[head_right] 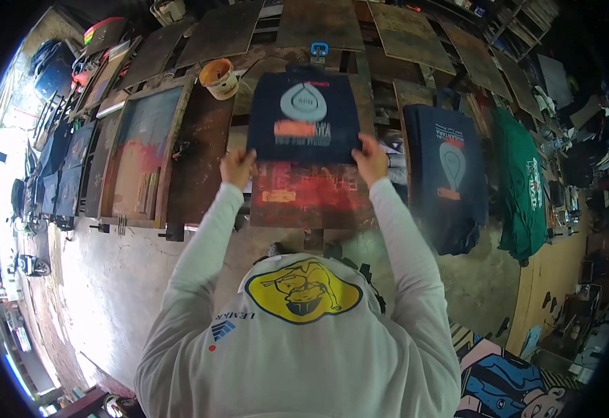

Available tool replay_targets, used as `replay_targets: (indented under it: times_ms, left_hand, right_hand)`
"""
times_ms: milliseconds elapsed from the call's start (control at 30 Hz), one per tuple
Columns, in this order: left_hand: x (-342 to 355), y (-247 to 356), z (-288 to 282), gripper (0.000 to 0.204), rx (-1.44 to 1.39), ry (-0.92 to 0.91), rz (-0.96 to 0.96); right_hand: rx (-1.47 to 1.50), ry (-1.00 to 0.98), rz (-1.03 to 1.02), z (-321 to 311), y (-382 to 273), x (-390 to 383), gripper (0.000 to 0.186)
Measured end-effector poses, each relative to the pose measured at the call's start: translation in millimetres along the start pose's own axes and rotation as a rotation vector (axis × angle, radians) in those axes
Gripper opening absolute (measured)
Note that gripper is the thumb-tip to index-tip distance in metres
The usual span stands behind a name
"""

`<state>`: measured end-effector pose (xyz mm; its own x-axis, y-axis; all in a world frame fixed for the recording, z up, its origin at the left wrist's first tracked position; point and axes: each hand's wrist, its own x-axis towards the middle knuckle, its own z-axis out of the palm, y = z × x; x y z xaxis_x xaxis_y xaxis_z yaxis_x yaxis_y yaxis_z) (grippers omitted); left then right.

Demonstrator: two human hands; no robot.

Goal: The recorder is performing screen printing and inspecting printed tote bags on a workshop production floor.

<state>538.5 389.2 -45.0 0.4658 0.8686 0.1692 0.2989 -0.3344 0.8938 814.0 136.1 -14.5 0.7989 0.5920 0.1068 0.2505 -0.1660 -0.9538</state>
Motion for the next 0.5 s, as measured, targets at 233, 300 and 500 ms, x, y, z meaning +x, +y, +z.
replay_targets:
  times_ms: [233,300,500]
  left_hand:
    - [-60,-74,28,0.037,0.273,-0.231,-0.256]
    - [-60,-70,27,0.038,0.189,-0.271,-0.341]
    - [-64,-80,22,0.034,0.123,-0.255,-0.307]
  right_hand:
    - [0.119,-0.068,0.338,1,66,-71,0.051]
    - [0.144,-0.093,0.425,-2,60,-74,0.049]
    - [0.038,-0.153,0.462,-6,48,-71,0.043]
